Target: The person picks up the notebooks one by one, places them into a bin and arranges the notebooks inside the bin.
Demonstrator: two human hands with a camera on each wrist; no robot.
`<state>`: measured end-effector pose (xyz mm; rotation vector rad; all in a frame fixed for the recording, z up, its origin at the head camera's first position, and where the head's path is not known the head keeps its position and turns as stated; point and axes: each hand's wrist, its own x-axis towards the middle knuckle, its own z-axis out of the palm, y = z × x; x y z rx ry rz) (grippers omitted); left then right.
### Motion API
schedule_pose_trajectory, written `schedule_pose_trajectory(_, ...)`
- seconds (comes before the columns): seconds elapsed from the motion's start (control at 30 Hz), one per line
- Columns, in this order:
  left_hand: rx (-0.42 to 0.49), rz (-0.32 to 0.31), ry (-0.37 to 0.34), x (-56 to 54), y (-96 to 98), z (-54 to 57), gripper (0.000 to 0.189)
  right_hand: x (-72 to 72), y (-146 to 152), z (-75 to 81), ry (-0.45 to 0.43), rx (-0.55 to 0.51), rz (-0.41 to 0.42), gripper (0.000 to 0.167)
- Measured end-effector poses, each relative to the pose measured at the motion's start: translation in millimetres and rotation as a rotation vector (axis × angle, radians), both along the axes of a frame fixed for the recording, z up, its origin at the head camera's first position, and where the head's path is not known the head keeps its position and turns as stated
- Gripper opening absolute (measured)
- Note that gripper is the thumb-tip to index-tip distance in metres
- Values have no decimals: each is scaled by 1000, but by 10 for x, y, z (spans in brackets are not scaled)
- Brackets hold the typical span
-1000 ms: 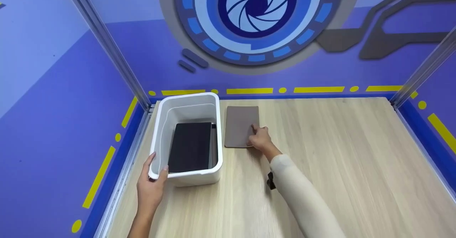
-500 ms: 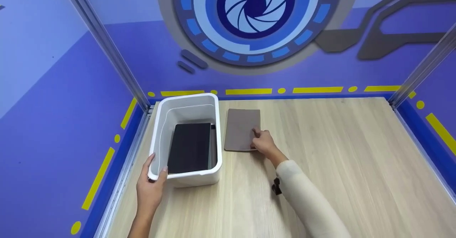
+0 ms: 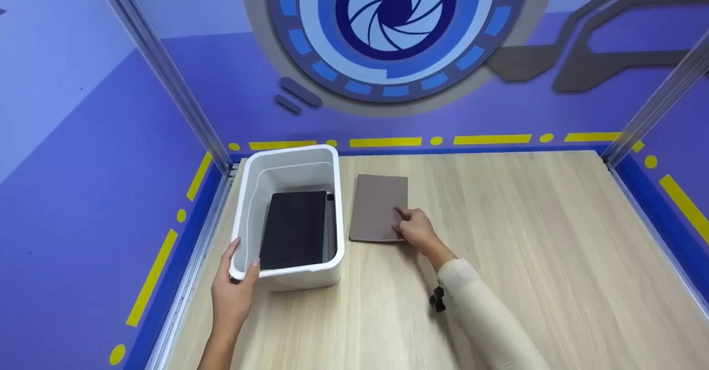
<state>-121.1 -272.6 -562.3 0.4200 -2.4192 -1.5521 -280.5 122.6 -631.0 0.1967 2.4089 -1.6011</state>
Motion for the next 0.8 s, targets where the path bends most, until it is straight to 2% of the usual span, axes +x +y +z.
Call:
schedule_pose_trajectory(0.5,5,-4,-14,27,-29,2,67,129,109,15,5,36,6,65)
schedule_pose_trajectory(0.8,-8,-4,0,9,-7,0,66,237,180,8,-30,2,4,71)
